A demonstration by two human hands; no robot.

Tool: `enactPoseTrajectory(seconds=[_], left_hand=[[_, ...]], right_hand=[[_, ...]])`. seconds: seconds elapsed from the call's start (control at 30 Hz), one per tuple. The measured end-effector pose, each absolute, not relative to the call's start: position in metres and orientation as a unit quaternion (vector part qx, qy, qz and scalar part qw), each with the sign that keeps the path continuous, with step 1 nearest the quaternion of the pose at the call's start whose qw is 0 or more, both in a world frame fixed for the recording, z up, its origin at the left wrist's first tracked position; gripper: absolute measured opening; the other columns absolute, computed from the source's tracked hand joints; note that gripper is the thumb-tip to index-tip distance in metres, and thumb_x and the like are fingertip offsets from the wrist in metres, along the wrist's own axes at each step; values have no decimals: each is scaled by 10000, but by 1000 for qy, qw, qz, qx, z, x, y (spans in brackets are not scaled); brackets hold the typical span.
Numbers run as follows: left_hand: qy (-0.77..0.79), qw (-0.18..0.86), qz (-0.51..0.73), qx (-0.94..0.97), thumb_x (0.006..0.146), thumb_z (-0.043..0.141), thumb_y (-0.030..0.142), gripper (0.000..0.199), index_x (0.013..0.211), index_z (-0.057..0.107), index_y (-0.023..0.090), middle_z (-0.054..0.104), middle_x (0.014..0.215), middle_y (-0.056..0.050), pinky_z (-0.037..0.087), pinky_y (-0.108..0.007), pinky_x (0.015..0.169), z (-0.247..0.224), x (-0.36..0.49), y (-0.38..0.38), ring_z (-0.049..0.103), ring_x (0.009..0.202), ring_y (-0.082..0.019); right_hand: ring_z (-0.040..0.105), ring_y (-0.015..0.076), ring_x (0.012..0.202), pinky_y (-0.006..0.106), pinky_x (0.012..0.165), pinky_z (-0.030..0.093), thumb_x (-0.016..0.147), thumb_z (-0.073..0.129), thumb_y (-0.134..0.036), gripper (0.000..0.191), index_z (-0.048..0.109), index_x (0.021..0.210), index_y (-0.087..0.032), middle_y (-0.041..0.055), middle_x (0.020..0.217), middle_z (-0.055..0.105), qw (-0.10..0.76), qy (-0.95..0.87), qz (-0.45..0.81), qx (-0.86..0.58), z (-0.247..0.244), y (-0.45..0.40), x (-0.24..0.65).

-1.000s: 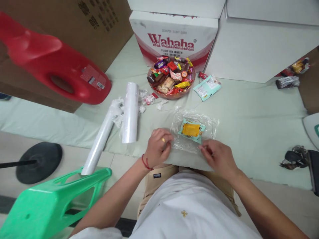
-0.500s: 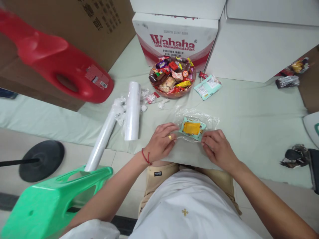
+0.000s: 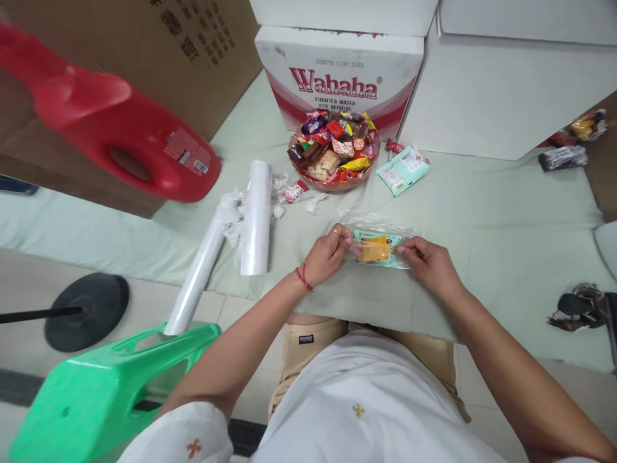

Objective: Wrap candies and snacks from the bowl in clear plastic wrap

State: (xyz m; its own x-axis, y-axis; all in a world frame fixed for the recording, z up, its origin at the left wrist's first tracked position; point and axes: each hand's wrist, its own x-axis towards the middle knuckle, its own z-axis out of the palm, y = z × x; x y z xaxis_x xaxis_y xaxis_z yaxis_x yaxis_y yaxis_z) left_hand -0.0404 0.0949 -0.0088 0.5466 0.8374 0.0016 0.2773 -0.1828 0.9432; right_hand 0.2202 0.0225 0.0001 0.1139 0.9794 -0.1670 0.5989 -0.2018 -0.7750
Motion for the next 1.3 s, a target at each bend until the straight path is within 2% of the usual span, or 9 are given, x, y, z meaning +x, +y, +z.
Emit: enactPoseTrajectory(seconds=[0.23, 0.43, 0.53, 0.7, 0.8, 0.97, 1.13, 1.2, 1.3], left_hand=[[539, 377, 231, 717, 932, 603, 327, 129, 875, 629, 214, 629, 618, 30, 410, -282, 599, -15, -36, 97, 577, 565, -160], [548, 158, 208, 795, 902, 685, 285, 120, 809, 681, 208, 718, 823, -65, 436, -392, 797, -25, -37, 94, 626, 861, -267], [542, 145, 219, 799, 931, 667, 337, 172, 822, 683, 204, 718, 837, -77, 441, -418, 819, -32, -44, 97, 594, 881, -278], [521, 115, 327, 780, 1011, 510, 263, 232, 857, 670, 197, 675, 820, -70, 473, -405, 822, -16, -57, 94, 581, 848, -241], [477, 40, 409, 777, 1013, 511, 230, 181, 948, 677, 199, 681, 891, -86, 488, -432, 906, 6, -50, 77, 618, 977, -254], [255, 105, 319, 907, 1024, 497, 238, 312, 1292, 657, 231, 704, 1324, -97, 416, -460, 1166, 11, -22, 55, 541, 1401, -244], [294, 149, 177, 927, 1058, 428, 233, 436, 1470, 569, 248, 582, 1532, -74, 391, -467, 1188, -19, -21, 64, 522, 1443, -234], [308, 166, 164, 922, 1056, 435, 241, 456, 1497, 549, 275, 560, 1552, -60, 411, -455, 1165, -26, -26, 68, 493, 1470, -233], [309, 179, 170, 919, 1059, 442, 250, 460, 1505, 544, 291, 553, 1558, -52, 399, -458, 1163, -29, -30, 70, 485, 1474, -237]], right_hand=[[425, 126, 543, 268, 519, 315, 879, 626, -661, 472, 655, 776, -201, -13, 607, 544, 253, -551, 349, -714, 1, 25, 225], [592, 244, 852, 327, 642, 407, 975, 546, -458, 299, 693, 946, -200, 92, 907, 678, 198, -629, 150, -736, -10, 8, 229], [568, 304, 988, 351, 646, 416, 1018, 475, -421, 327, 709, 980, -197, 133, 956, 667, 179, -668, 64, -720, -15, 1, 231], [603, 222, 797, 371, 722, 510, 993, 542, -390, 259, 706, 1082, -210, 84, 959, 676, 284, -640, 108, -706, 2, 4, 246], [649, 237, 875, 411, 834, 536, 1021, 503, -348, 255, 723, 1068, -226, 87, 988, 717, 308, -653, 64, -689, 17, 2, 246], [537, 304, 1383, 522, 1158, 423, 1049, 484, -322, 458, 549, 1485, -196, 129, 1482, 613, 188, -796, 85, -569, 6, -21, 230], [377, 332, 1532, 672, 1239, 223, 1072, 423, -339, 617, 266, 1661, -243, 117, 1641, 431, 71, -795, 59, -599, -18, -55, 250], [382, 348, 1527, 690, 1219, 247, 1067, 422, -334, 588, 319, 1643, -268, 108, 1631, 451, 73, -775, 53, -626, -17, -64, 265], [502, 344, 1430, 611, 1153, 401, 1044, 477, -327, 439, 579, 1466, -264, 114, 1506, 594, 154, -739, 54, -654, -7, -63, 279]])
